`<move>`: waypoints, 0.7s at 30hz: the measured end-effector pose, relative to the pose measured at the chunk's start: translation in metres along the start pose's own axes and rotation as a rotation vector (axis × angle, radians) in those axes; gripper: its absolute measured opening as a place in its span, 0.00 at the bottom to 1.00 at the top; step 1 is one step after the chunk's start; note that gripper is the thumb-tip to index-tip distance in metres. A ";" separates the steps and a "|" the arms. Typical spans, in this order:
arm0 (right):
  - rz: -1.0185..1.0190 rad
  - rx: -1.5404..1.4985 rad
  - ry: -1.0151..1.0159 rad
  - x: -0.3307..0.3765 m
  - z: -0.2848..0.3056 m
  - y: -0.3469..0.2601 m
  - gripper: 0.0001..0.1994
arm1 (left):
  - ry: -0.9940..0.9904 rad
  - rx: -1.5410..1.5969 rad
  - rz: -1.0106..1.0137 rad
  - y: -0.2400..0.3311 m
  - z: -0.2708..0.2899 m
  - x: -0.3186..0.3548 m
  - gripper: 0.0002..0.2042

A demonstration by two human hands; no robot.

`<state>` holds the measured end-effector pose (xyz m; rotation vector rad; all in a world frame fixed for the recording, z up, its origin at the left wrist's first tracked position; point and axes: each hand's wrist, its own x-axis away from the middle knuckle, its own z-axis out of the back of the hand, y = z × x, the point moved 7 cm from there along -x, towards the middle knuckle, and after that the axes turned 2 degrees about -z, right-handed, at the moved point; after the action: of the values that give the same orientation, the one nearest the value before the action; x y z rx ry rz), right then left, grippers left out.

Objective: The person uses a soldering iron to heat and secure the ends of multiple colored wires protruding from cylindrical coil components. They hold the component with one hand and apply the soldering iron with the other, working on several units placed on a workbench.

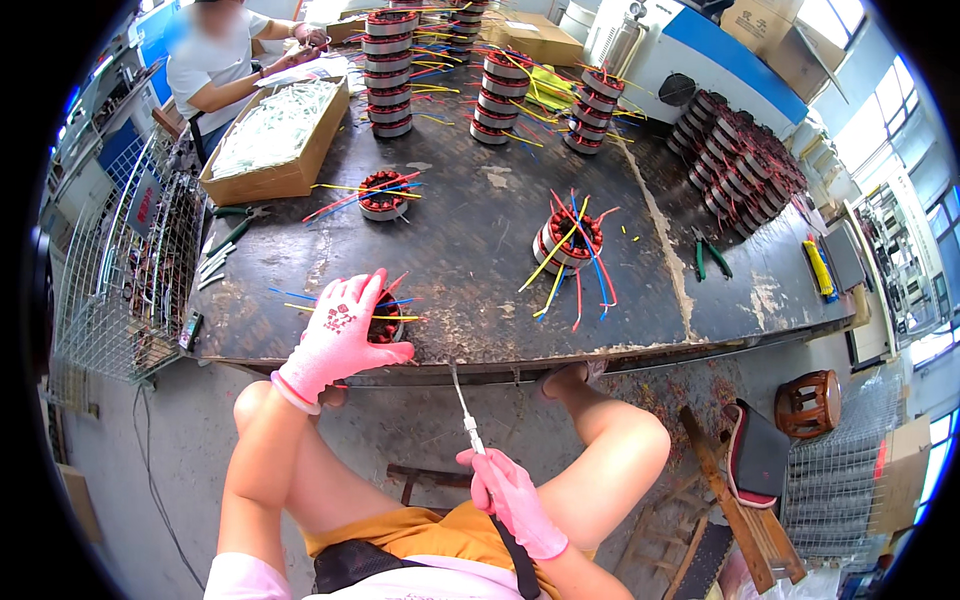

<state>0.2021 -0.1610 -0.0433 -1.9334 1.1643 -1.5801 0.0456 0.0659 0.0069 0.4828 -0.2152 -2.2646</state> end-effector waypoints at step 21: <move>-0.038 0.032 -0.054 -0.013 -0.010 0.021 0.15 | -0.142 0.061 -0.070 -0.010 0.014 0.002 0.46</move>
<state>0.1847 -0.1608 -0.0638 -1.9762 1.0807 -1.5461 0.0318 0.0711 0.0162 0.3660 -0.3457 -2.3689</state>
